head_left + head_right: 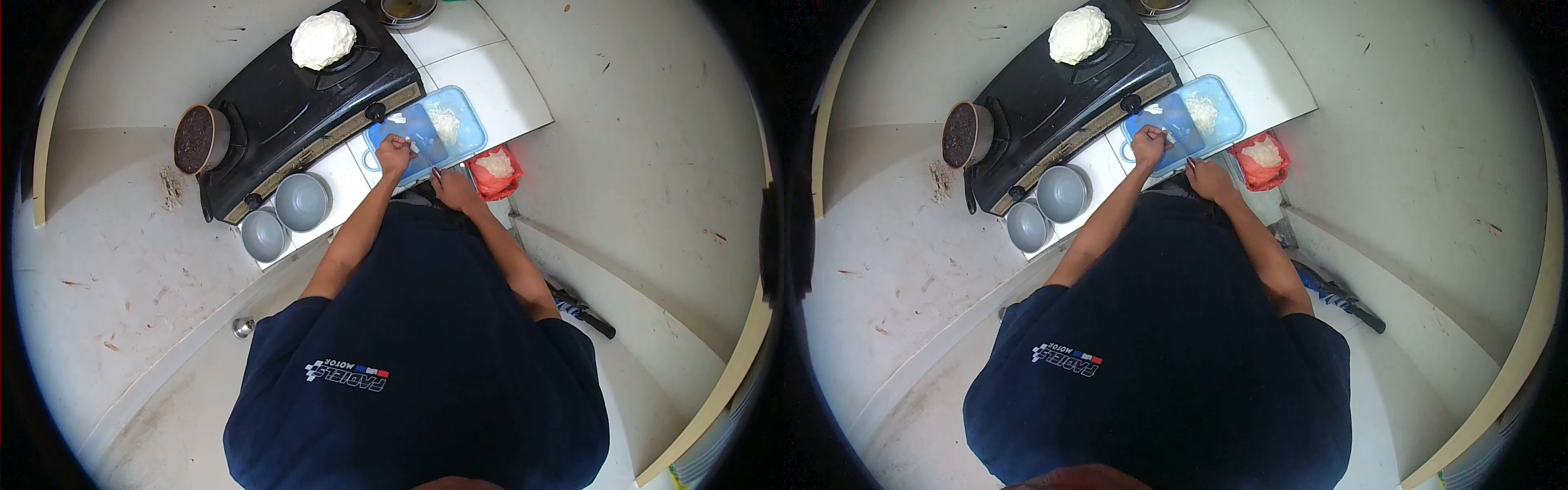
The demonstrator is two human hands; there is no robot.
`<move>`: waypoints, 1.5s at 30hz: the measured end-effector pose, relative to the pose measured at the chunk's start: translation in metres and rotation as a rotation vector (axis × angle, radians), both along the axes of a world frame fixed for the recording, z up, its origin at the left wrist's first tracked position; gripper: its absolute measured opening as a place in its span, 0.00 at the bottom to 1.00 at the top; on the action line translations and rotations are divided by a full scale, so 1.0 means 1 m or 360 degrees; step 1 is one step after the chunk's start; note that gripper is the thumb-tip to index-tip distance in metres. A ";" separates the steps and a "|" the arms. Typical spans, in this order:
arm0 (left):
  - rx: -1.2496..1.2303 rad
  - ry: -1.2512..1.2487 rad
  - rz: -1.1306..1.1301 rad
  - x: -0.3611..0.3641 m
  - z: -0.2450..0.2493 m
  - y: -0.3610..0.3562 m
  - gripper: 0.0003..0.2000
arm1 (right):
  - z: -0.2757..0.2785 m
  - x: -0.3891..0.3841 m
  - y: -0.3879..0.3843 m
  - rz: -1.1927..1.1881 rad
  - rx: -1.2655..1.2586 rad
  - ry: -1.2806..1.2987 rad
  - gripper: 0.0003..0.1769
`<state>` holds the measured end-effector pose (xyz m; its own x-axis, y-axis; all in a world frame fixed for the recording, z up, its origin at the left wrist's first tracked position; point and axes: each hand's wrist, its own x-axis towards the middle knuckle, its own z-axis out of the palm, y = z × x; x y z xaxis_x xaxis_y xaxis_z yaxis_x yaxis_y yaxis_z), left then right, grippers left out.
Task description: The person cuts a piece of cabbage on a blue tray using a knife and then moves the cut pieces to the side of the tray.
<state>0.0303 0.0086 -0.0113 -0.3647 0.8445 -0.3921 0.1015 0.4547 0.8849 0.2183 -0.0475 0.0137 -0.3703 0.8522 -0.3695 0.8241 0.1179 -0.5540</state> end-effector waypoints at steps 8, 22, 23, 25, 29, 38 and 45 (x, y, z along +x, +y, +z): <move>0.0028 -0.0043 -0.0039 -0.002 0.005 -0.001 0.05 | 0.002 -0.007 0.002 0.0012 -0.0046 -0.0058 0.28; 0.0074 0.0050 -0.0130 -0.003 -0.002 -0.001 0.06 | -0.011 0.001 0.000 0.0019 0.0134 0.0114 0.27; 0.0067 0.0056 -0.0144 -0.004 -0.001 -0.001 0.06 | -0.018 0.007 -0.002 0.0045 0.0053 0.0036 0.28; 0.0064 0.0063 -0.0162 -0.002 0.008 -0.005 0.05 | -0.011 0.009 -0.002 0.0067 -0.0024 -0.0041 0.29; 0.0137 0.0284 -0.0337 -0.006 0.013 -0.008 0.08 | -0.002 0.012 0.003 -0.0022 0.0033 -0.0022 0.28; 0.0750 0.0962 -0.1150 -0.034 0.051 -0.028 0.18 | -0.006 0.017 0.004 -0.0075 0.0105 0.0233 0.28; 0.0707 0.1206 -0.1509 -0.040 0.043 -0.018 0.13 | -0.030 0.018 0.007 -0.0066 0.0058 0.0242 0.27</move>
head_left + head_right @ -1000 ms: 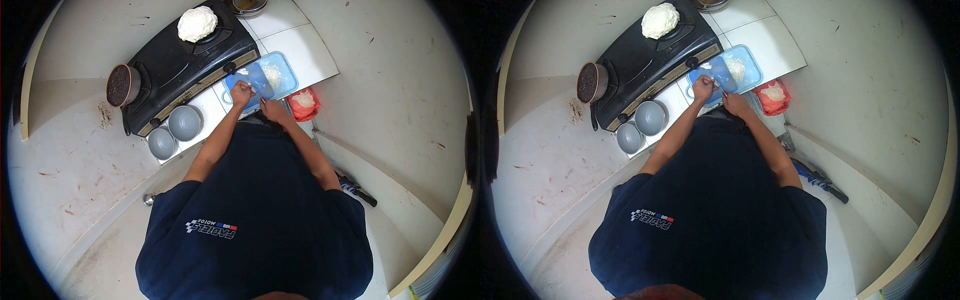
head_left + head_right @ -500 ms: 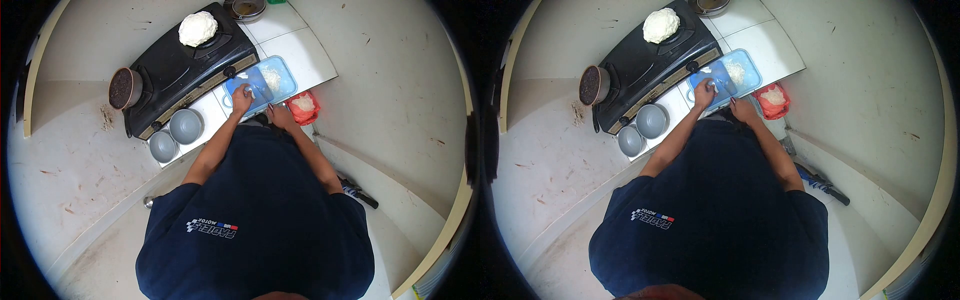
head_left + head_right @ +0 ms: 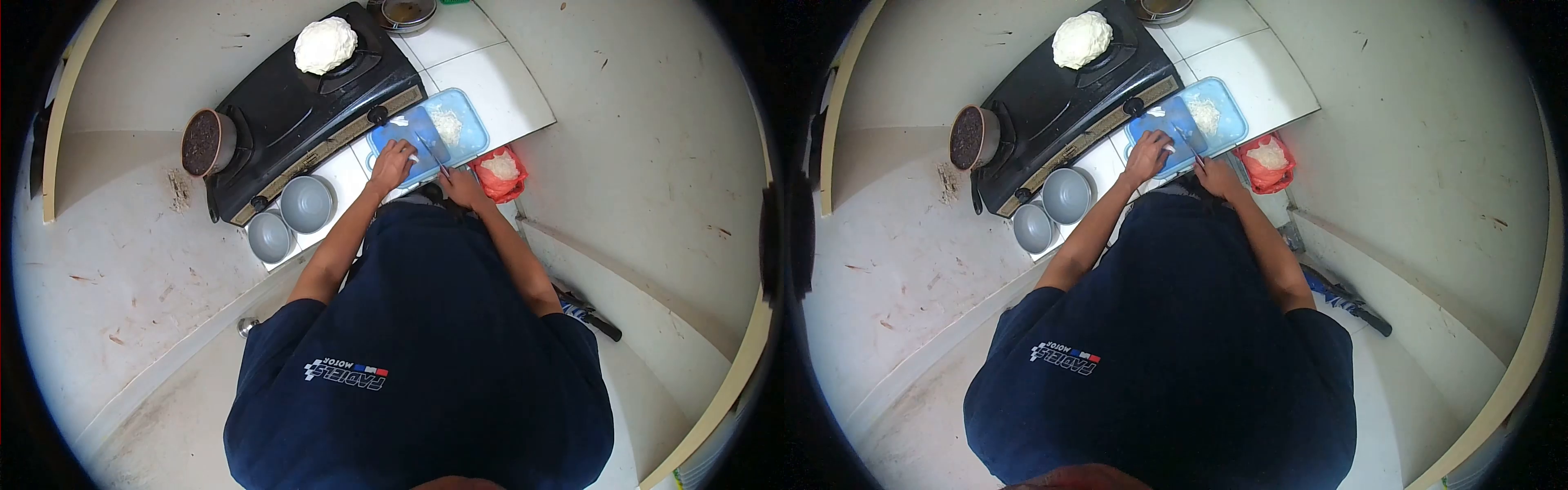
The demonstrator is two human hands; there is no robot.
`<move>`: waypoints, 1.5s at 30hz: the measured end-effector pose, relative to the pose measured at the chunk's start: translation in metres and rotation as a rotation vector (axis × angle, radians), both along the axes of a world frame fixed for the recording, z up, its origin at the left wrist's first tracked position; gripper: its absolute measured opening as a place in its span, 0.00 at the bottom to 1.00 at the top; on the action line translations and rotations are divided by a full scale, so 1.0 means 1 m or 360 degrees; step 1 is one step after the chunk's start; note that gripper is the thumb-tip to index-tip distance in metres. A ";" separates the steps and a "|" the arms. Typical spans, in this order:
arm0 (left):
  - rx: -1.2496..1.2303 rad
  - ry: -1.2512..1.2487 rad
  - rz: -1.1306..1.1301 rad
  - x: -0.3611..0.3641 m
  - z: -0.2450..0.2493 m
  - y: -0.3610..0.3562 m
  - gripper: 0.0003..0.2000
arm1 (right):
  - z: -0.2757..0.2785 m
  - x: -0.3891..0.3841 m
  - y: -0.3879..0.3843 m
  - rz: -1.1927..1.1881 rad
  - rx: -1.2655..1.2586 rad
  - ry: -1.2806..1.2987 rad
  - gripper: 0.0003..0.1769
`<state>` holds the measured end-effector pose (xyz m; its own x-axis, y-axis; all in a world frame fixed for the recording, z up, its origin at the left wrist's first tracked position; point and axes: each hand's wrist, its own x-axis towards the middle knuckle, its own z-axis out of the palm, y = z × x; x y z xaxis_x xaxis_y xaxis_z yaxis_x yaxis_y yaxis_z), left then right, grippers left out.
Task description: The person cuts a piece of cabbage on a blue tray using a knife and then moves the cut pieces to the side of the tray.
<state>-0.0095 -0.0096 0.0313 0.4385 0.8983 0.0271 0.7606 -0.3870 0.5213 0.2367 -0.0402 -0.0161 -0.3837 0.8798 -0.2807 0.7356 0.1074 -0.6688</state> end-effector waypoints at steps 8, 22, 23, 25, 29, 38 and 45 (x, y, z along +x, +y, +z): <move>-0.0314 -0.0290 0.0900 0.001 -0.031 0.005 0.13 | 0.022 0.002 0.005 0.0028 -0.0006 0.0061 0.25; -0.0479 -0.0749 0.1132 0.018 -0.011 0.002 0.12 | 0.012 0.004 0.005 -0.0020 0.0060 0.0071 0.28; -0.0313 -0.0662 0.0792 0.013 -0.001 -0.001 0.13 | 0.013 0.004 0.005 0.0000 0.0019 0.0077 0.28; -0.0147 -0.0574 0.0450 0.006 0.002 -0.008 0.14 | 0.023 0.005 0.005 0.0018 -0.0021 0.0082 0.27; -0.0041 -0.0503 0.0310 0.007 -0.004 -0.011 0.14 | 0.027 0.002 0.003 0.0082 0.0000 0.0069 0.26; 0.0038 -0.0449 0.0611 0.024 -0.012 -0.006 0.12 | 0.031 -0.005 -0.005 0.0101 0.0019 -0.0025 0.25; 0.0143 -0.0417 0.0556 0.024 -0.010 -0.006 0.10 | 0.022 -0.014 0.006 0.0158 -0.0073 -0.0173 0.26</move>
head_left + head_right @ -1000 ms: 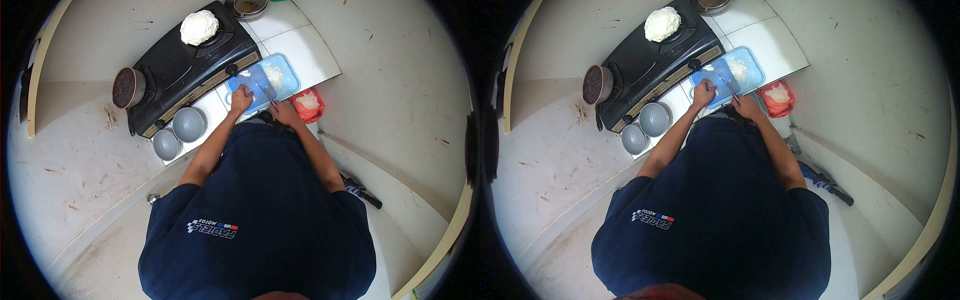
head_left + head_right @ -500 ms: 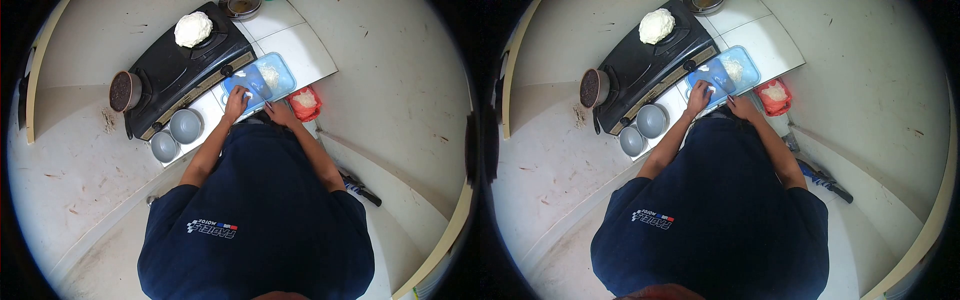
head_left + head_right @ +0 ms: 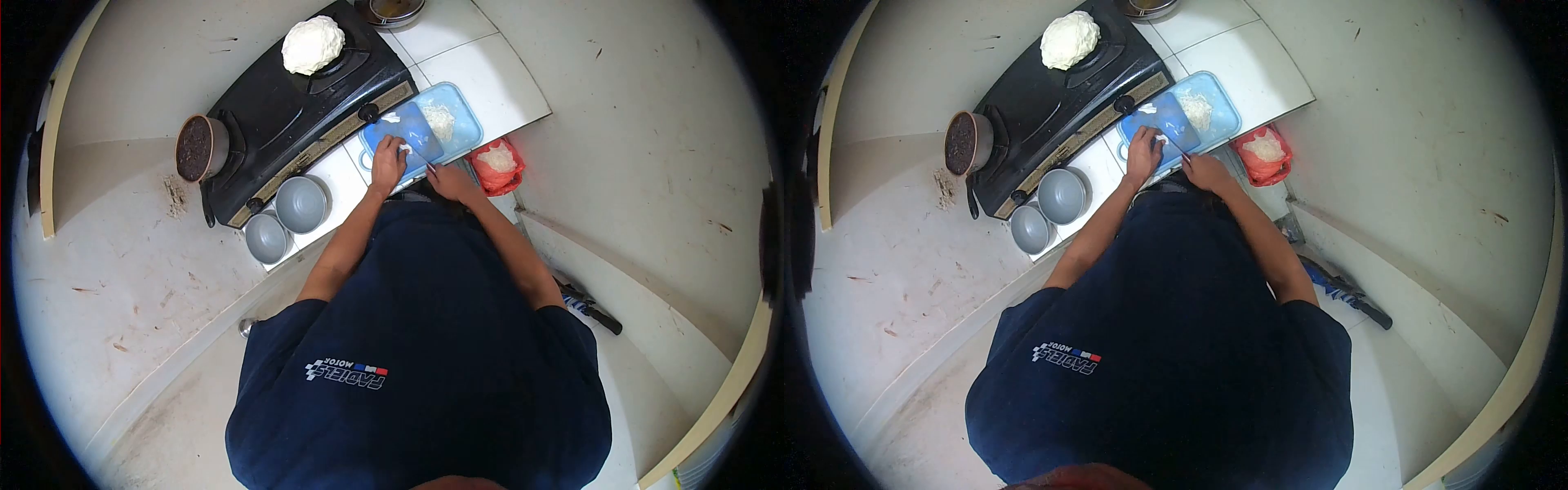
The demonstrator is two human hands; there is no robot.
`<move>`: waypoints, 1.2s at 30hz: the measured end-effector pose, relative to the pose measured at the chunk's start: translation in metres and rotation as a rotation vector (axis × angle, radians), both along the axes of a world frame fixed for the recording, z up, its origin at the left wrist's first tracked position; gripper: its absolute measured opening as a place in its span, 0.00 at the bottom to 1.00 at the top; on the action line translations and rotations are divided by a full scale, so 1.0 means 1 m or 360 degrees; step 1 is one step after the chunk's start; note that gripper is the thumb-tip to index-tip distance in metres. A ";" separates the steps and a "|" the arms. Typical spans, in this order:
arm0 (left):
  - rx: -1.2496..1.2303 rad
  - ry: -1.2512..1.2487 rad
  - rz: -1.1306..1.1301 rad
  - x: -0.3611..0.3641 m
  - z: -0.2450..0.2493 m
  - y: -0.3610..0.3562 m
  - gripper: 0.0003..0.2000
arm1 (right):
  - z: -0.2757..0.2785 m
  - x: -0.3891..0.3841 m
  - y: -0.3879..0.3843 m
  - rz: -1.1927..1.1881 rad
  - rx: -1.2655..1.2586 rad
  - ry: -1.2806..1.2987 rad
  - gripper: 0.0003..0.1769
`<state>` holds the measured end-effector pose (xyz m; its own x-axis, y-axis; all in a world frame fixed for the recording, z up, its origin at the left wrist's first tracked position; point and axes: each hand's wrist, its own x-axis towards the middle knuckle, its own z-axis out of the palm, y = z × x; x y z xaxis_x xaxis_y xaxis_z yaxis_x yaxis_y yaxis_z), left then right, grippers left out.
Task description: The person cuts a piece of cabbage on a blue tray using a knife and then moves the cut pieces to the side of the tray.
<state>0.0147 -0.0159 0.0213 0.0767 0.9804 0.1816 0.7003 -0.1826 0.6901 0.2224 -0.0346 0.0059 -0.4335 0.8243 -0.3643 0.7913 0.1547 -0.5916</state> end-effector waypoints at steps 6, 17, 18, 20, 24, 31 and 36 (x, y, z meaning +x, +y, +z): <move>-0.0049 -0.0011 0.0020 -0.001 0.001 -0.001 0.10 | -0.002 -0.009 0.009 0.0017 0.0042 -0.0094 0.26; -0.0154 -0.0044 0.0010 -0.003 0.006 -0.002 0.10 | 0.005 0.005 0.000 -0.0015 0.0076 0.0079 0.26; -0.0150 -0.0048 0.0014 -0.003 0.005 -0.002 0.09 | 0.005 0.003 0.001 0.0003 0.0023 0.0100 0.25; -0.0095 -0.0036 0.0009 -0.003 0.003 -0.002 0.09 | 0.005 0.001 0.004 0.0032 0.0015 0.0090 0.26; -0.0045 -0.0012 -0.0005 -0.003 0.001 -0.001 0.10 | 0.004 -0.007 0.015 0.0064 -0.0060 0.0011 0.26; -0.0134 -0.0095 0.0037 -0.005 -0.004 -0.001 0.10 | -0.008 -0.003 0.003 0.0021 0.0143 -0.0062 0.27; 0.0002 -0.0029 0.0041 -0.006 -0.007 -0.001 0.11 | -0.010 0.009 -0.002 -0.0005 0.0147 0.0076 0.26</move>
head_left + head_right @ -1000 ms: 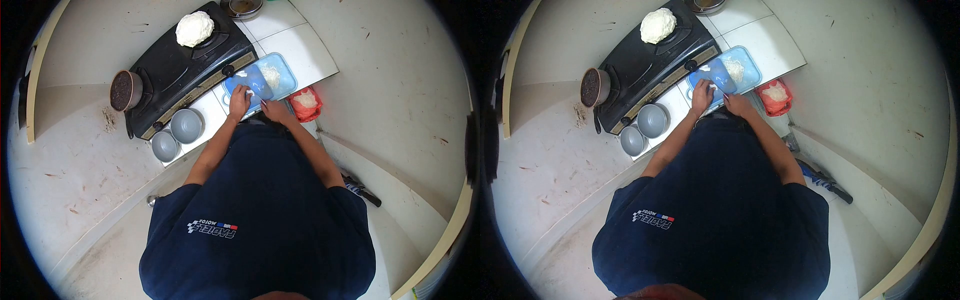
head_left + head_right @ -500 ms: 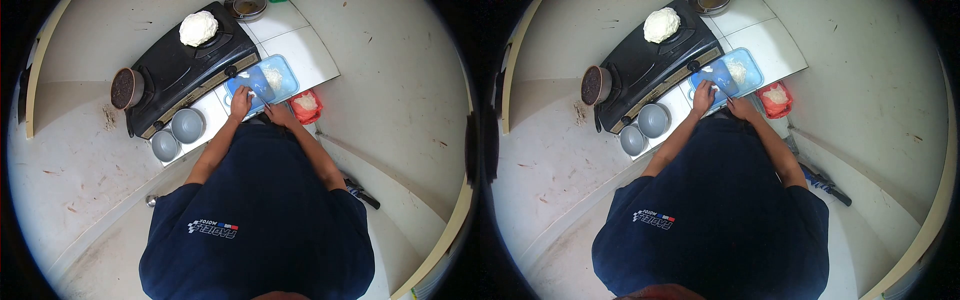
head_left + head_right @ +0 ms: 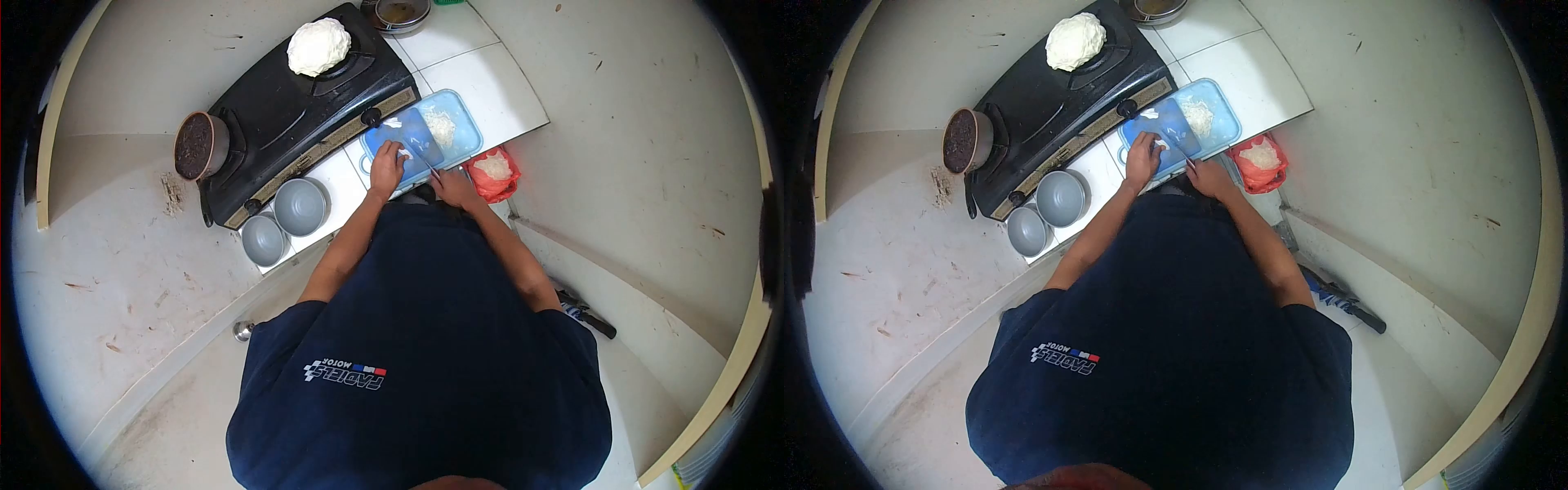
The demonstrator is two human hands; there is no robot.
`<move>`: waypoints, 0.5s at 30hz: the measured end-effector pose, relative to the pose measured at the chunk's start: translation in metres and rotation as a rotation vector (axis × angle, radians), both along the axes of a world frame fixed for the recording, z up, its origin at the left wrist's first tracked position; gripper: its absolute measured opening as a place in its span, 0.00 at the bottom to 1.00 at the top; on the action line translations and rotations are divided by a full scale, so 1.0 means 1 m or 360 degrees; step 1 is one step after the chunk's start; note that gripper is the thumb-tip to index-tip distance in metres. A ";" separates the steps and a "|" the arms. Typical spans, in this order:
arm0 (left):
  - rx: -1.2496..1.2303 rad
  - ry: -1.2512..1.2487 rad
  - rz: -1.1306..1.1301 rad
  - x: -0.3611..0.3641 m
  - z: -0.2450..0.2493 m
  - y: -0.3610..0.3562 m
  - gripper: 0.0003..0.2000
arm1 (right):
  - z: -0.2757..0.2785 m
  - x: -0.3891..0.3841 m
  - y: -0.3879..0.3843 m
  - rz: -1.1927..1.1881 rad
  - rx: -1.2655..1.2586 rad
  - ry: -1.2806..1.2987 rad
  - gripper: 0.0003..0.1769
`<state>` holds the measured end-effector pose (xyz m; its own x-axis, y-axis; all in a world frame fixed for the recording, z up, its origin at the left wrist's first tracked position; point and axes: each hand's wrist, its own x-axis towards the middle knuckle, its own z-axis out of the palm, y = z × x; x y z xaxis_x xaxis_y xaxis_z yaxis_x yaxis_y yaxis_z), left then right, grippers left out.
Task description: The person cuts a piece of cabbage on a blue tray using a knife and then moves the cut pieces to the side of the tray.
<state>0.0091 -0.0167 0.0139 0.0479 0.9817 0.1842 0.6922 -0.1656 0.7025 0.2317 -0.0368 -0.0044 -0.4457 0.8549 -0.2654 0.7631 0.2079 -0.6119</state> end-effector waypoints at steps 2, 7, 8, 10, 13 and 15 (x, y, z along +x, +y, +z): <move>-0.0082 -0.0044 0.0009 0.001 0.004 -0.001 0.10 | 0.004 -0.003 0.001 0.0008 -0.0027 -0.0002 0.25; -0.0170 -0.0074 0.0022 0.002 0.007 -0.001 0.09 | 0.004 -0.005 0.002 0.0047 -0.0084 0.0032 0.25; -0.0177 -0.0075 0.0022 0.002 0.007 -0.001 0.10 | 0.001 -0.006 0.003 0.0058 -0.0075 0.0032 0.25; -0.0182 -0.0073 0.0024 0.001 0.006 -0.001 0.10 | 0.007 -0.009 0.007 0.0071 -0.0064 0.0035 0.25; -0.0150 -0.0046 0.0010 0.002 0.003 0.000 0.10 | 0.013 -0.016 0.016 0.0093 -0.0110 0.0065 0.26; -0.0172 -0.0036 0.0022 0.002 0.000 0.000 0.10 | 0.014 -0.022 0.022 0.0135 -0.0052 0.0017 0.27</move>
<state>0.0109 -0.0172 0.0143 0.0314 0.9965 0.0780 0.6777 -0.0786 0.7311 0.2100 -0.0153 0.0100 -0.5189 0.8051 -0.2873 0.7371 0.2511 -0.6274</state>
